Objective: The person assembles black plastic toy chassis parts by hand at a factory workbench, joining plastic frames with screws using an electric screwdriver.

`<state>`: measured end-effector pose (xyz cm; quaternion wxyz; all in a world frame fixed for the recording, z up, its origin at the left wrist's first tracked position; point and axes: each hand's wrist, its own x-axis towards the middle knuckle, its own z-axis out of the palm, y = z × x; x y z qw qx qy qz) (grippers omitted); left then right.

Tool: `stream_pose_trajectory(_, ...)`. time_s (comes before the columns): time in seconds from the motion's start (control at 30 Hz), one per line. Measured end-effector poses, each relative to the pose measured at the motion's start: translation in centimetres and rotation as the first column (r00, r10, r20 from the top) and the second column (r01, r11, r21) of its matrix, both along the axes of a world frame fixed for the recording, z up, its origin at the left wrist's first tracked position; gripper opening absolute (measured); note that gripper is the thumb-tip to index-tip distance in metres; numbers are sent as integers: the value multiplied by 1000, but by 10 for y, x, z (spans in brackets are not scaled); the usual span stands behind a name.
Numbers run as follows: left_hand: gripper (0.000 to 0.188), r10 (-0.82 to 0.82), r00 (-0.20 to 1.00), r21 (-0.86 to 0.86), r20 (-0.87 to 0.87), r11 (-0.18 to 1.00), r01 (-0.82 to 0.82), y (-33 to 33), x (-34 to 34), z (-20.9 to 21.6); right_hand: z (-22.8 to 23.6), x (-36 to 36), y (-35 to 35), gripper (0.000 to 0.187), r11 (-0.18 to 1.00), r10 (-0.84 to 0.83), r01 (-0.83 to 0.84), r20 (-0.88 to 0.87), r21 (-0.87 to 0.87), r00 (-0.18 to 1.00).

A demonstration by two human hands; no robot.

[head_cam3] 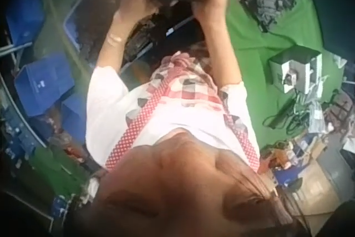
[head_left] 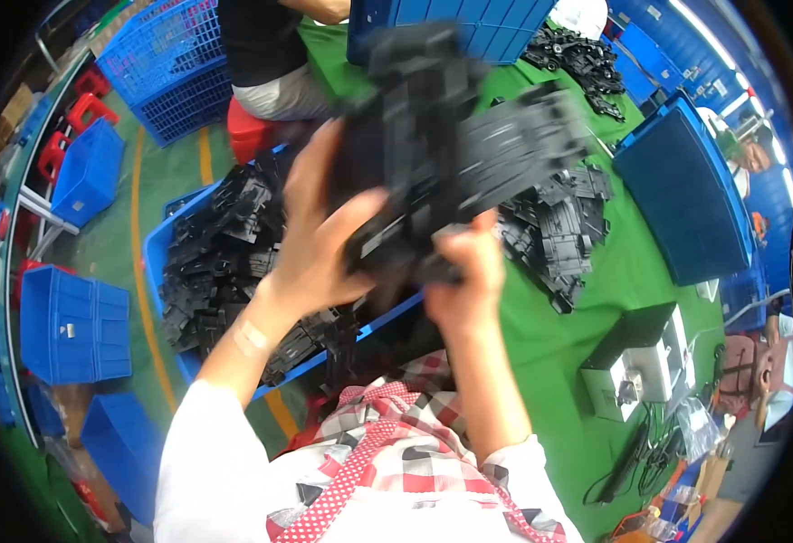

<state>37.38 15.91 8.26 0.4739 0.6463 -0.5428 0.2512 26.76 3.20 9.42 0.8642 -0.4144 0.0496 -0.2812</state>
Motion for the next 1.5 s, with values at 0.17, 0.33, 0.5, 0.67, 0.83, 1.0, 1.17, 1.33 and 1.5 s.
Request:
stream_pose_trajectory(0.17, 105, -108, 990, 297, 91, 952, 76, -120, 17, 35, 28, -12, -139, 24, 945, -322, 296, -249, -137, 914)
stream_pose_trajectory(0.33, 35, -166, 985, 297, -40, 939, 171, -38, 45, -3, -10, -112, -148, 46, 438, -830, 429, -173, -790, 530)
stream_pose_trajectory(0.5, 23, 208, 717, 675, -666, 577, 459, 109, -27, -113, -48, -153, -52, 5, 312, -689, 158, -109, -937, 716)
stream_pose_trajectory(0.67, 21, 474, 431, 624, -768, 404, 669, 170, -133, -207, -73, -141, -38, 15, -4, -567, -179, -145, -984, 811)
stream_pose_trajectory(0.83, 19, 467, 641, 776, -609, 521, 357, 167, -158, -251, -97, -142, -35, 29, -63, -598, -242, -158, -968, 785)
stream_pose_trajectory(1.0, 15, 244, 627, 529, -740, 787, 317, 148, -131, -230, -101, -144, -38, 30, -79, -606, -216, -125, -973, 786)
stream_pose_trajectory(1.17, 29, 351, 837, 460, -420, 877, -137, 164, -119, -213, -100, -146, -40, 29, -95, -602, -211, -112, -973, 791)
stream_pose_trajectory(1.33, 31, 384, 877, 422, -288, 873, -244, 190, -122, -221, -104, -142, -37, 27, -106, -592, -195, -95, -975, 800)
stream_pose_trajectory(1.5, 31, 368, 902, 389, -224, 883, -263, 192, -124, -205, -98, -143, -35, 25, -121, -589, -149, -50, -981, 806)
